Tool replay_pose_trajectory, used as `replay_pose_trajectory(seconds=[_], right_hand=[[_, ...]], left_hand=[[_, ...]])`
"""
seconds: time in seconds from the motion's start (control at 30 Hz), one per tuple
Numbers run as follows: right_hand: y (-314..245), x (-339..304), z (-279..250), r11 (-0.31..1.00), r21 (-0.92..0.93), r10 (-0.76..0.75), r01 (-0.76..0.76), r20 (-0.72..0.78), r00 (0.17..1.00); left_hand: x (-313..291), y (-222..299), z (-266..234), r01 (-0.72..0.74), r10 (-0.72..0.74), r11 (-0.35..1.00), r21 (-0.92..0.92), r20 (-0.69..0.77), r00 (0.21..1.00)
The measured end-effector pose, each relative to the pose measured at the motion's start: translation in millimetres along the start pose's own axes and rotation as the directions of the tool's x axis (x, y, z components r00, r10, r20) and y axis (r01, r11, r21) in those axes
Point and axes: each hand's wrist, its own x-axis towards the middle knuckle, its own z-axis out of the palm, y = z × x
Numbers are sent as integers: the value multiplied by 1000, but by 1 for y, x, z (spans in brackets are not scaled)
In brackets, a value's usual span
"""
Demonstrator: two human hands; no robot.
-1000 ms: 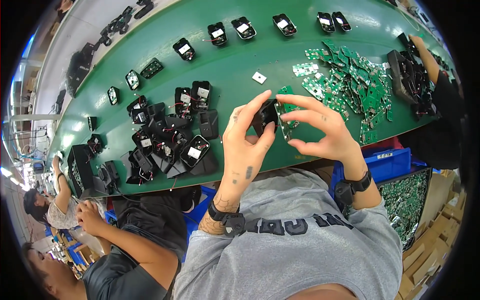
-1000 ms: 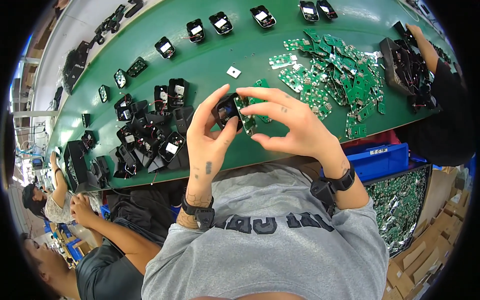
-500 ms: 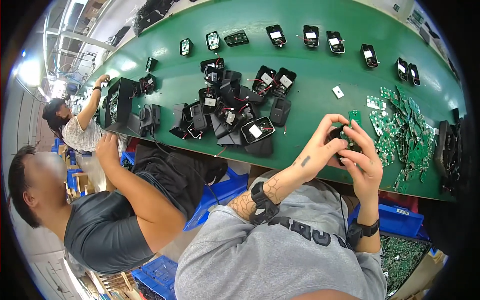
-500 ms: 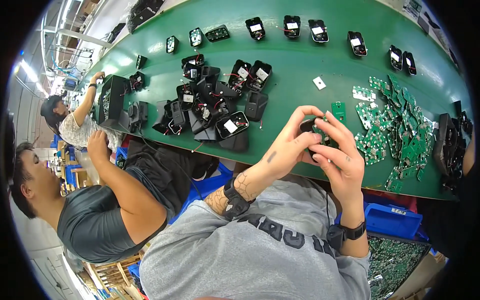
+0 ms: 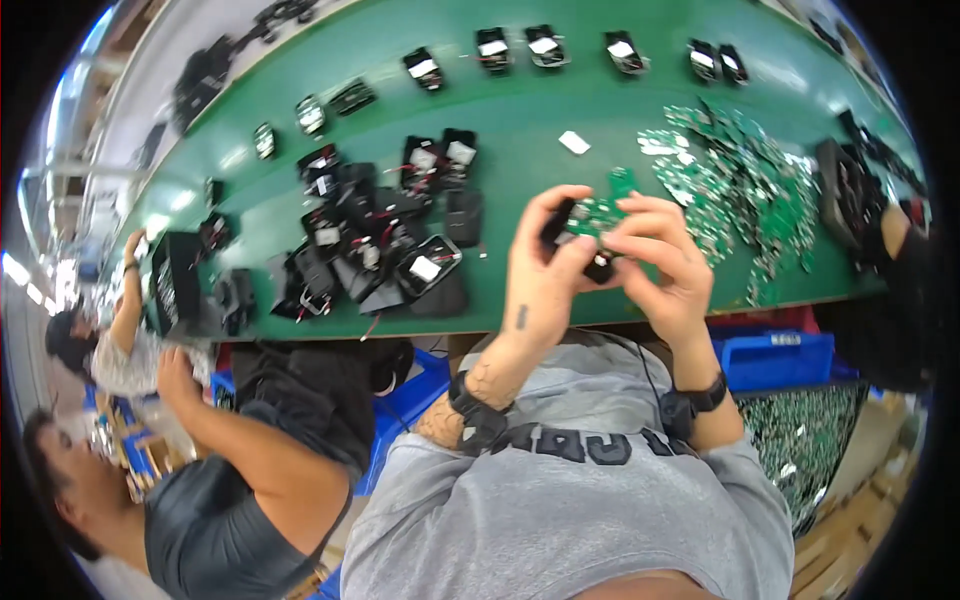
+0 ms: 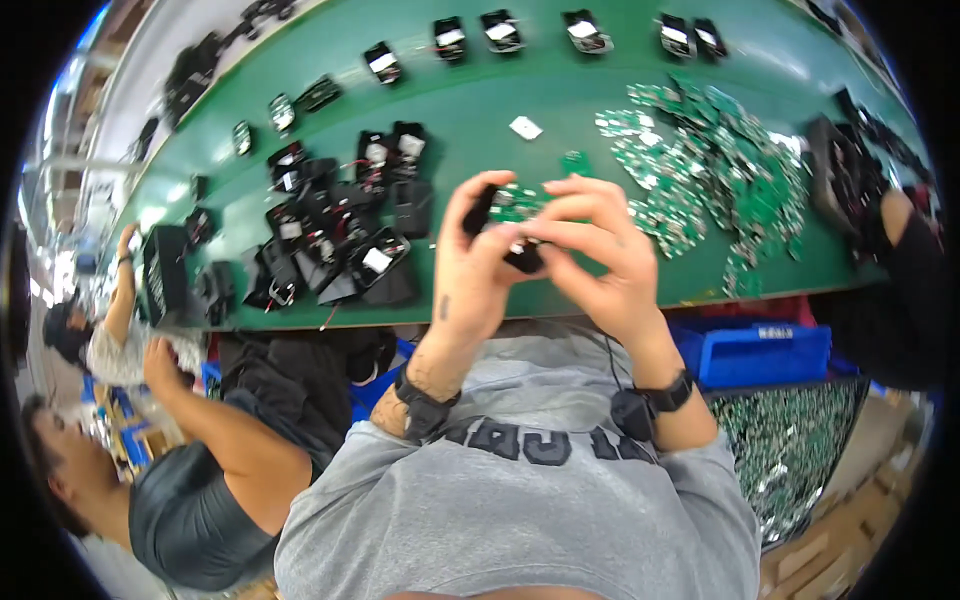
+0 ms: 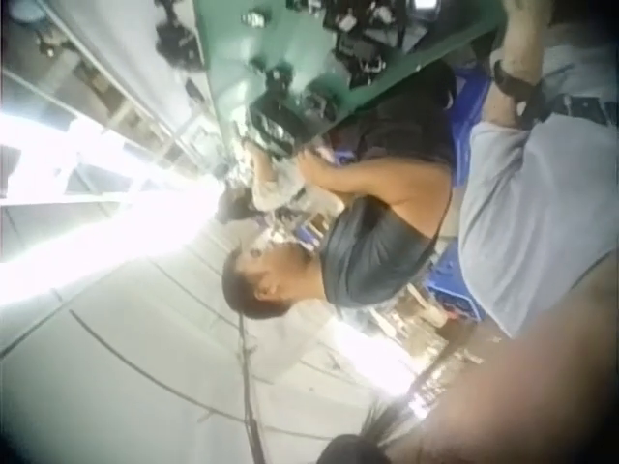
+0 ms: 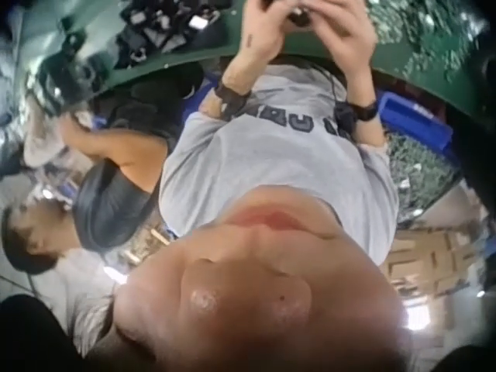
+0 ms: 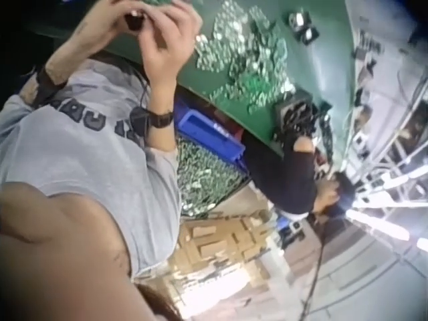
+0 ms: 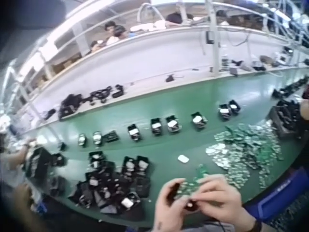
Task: Assembling electronic circuit boards into black plastic housings.
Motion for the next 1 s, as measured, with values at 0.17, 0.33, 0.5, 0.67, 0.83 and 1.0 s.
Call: replay_pose_trajectory(seconds=[0.17,0.33,0.5,0.67,0.83,1.0], right_hand=[[5,-7,-5,999,-48,-24,20,-74,997],[3,-9,-7,998,-43,44,-49,-115,992],[7,-9,-6,996,-93,-6,-4,-106,994],[13,-10,-6,989,-143,-52,36,-107,993],[10,-12,0,991,-120,38,-60,-177,983],[-3,-8,1,804,-595,-154,2,-204,967]], left_hand=[[3,-4,-1,23,-32,994,108,84,996],[3,-9,2,18,-24,996,84,74,997],[2,-12,1,2,-6,996,87,48,999],[3,-11,2,8,-12,994,109,37,999],[1,-17,3,-133,133,959,251,17,991],[-3,-18,10,-332,375,834,440,-11,927]])
